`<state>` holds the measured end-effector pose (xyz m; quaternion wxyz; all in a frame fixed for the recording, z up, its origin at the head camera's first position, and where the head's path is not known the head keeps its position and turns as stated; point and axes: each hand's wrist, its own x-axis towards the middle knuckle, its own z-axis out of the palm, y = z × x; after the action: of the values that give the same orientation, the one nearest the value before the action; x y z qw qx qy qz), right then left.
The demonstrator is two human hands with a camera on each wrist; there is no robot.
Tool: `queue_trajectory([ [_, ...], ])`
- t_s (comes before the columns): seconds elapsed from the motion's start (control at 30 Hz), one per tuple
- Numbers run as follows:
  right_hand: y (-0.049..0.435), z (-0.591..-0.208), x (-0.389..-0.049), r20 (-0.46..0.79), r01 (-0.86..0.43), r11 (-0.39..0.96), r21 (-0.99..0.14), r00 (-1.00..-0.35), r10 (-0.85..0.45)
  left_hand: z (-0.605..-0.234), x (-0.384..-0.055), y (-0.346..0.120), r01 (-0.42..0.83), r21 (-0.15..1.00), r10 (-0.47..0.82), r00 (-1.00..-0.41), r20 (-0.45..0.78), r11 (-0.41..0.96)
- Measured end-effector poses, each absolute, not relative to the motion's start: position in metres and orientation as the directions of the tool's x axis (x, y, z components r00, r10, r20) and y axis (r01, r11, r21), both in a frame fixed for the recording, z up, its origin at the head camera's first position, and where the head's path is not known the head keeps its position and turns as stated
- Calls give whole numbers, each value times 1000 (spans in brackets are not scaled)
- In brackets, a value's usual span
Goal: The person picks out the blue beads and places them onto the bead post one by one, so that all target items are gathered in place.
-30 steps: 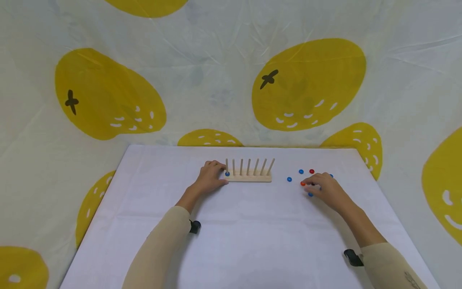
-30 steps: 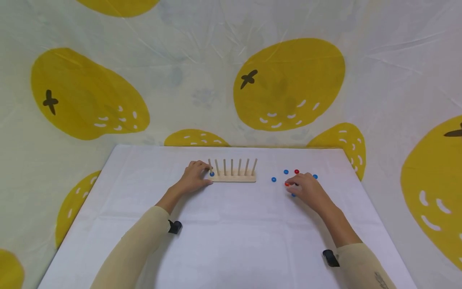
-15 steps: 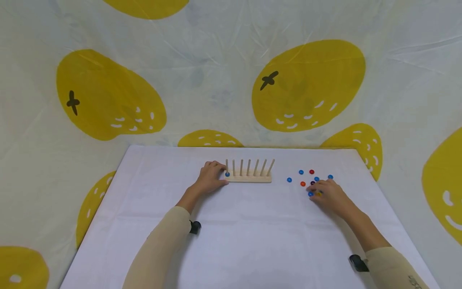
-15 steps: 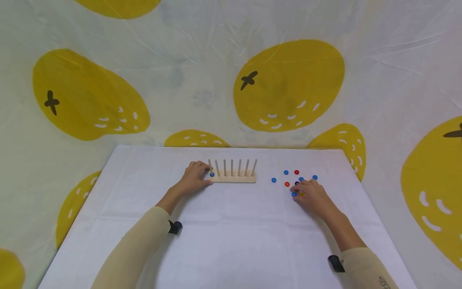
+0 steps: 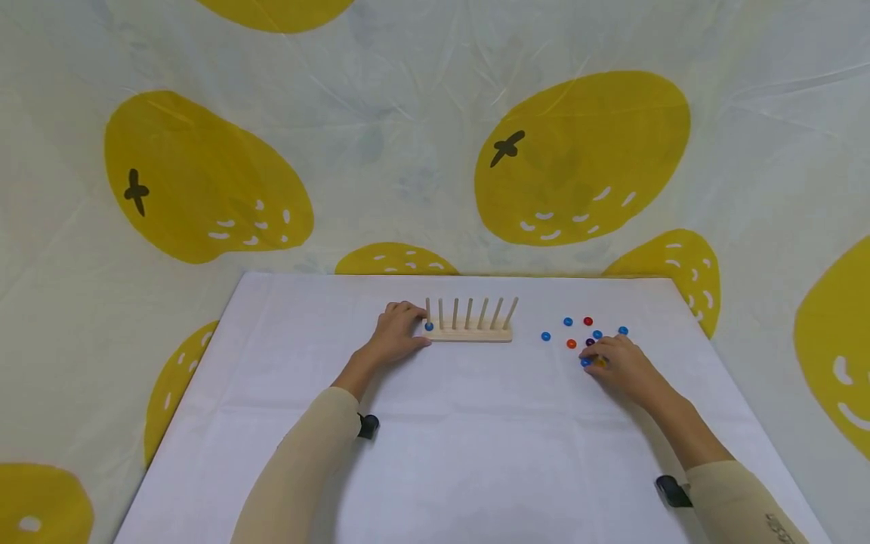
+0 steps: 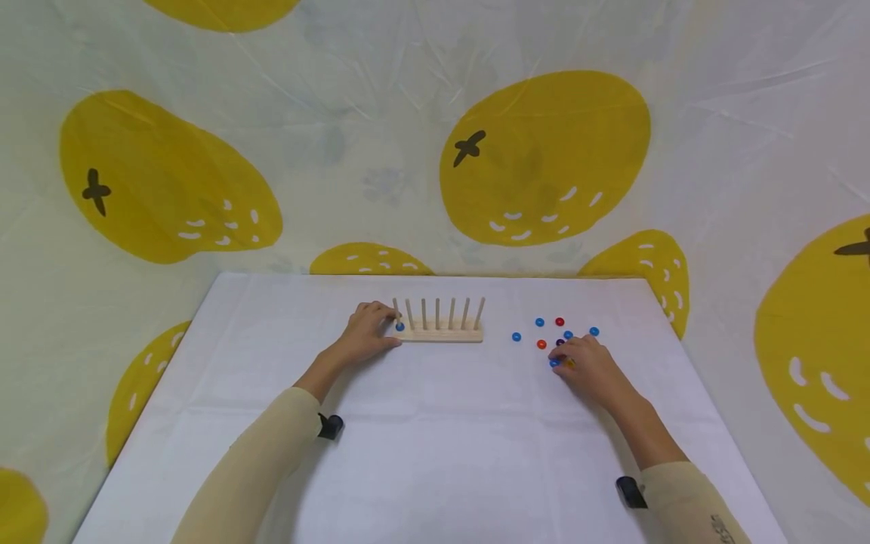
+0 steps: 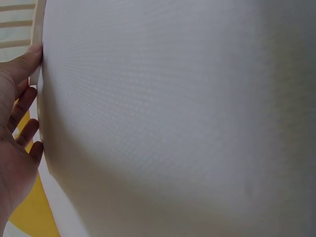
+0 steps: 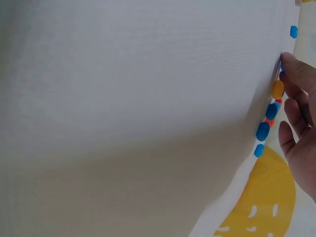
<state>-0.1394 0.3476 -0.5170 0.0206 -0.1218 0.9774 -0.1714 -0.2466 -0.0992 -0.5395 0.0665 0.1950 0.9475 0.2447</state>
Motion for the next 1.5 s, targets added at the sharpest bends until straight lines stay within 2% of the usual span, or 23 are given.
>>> queue_trajectory([
  [0.47, 334, -505, -147, 66, -284, 874, -395, -957, -281, -542, -247, -99, 333, 497, 401, -916, -33, 801],
  [0.63, 323, -491, -154, 168, -366, 851, -376, -930, -326, -545, -248, -100, 342, 495, 407, -913, -28, 799],
  [1.0, 292, -461, -175, 300, -501, 786, -362, -861, -410, -541, -246, -100, 331, 502, 401, -915, -35, 799],
  [1.27, 262, -441, -196, 309, -539, 759, -365, -839, -447, -542, -247, -100, 333, 500, 403, -915, -36, 800],
  [1.5, 233, -430, -215, 416, -636, 683, -360, -764, -493, -540, -247, -100, 334, 506, 405, -914, -34, 795],
])
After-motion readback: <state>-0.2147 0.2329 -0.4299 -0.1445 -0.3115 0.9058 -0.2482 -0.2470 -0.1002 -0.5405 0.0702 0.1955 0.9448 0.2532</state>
